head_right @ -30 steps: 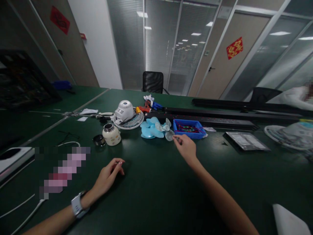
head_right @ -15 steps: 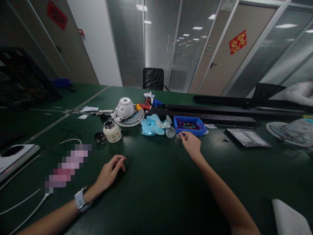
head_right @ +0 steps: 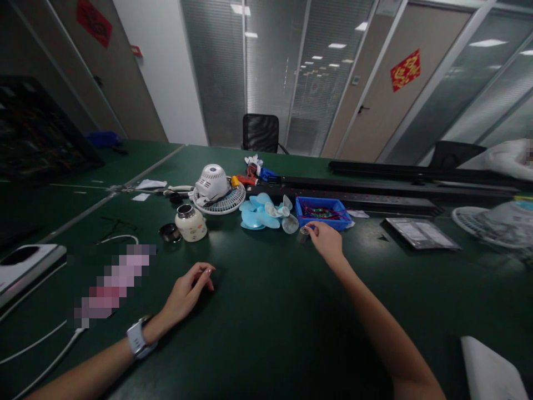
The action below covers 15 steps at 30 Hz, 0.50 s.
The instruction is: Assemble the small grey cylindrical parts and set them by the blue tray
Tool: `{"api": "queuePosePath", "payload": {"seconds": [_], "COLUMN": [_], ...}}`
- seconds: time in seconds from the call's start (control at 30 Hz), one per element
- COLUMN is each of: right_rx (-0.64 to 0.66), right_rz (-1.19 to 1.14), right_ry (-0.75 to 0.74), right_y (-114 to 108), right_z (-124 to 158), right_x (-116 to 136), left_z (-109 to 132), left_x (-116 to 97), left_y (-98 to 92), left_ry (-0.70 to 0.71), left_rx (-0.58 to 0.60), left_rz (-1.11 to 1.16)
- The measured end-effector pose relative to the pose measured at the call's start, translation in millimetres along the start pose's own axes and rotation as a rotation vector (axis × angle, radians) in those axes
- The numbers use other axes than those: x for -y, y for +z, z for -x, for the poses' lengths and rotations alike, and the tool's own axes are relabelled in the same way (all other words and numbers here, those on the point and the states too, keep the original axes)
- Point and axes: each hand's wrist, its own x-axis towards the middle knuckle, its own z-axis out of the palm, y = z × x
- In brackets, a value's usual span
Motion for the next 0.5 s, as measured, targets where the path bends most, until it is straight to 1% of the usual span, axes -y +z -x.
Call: {"api": "queuePosePath", "payload": {"seconds": [0.2, 0.3, 0.37, 0.43, 0.5], "right_rx": [0.011, 0.005, -0.056, -0.128, -0.126], "right_rz": [0.034, 0.023, -0.011, -0.047, -0.096], "right_ry": [0.035, 0.037, 0.037, 0.062, 0.11], "right_y": [2, 0, -1, 0, 4], "right_z": [2, 3, 4, 4, 2], "right_x": [5, 1, -8, -22, -39], "left_z": [0, 0, 0, 0, 0], "left_x": [2, 4, 5, 5, 4], "left_y": [0.7, 1.4, 1.9, 2.2, 2.1], "left_ry": [0.002, 0.006, 0.01, 0.015, 0.017], "left_rx": [0.016, 0.017, 0.01, 0.003, 0.001], "left_rz": [-0.011, -0.015, -0.019, -0.019, -0.016]}}
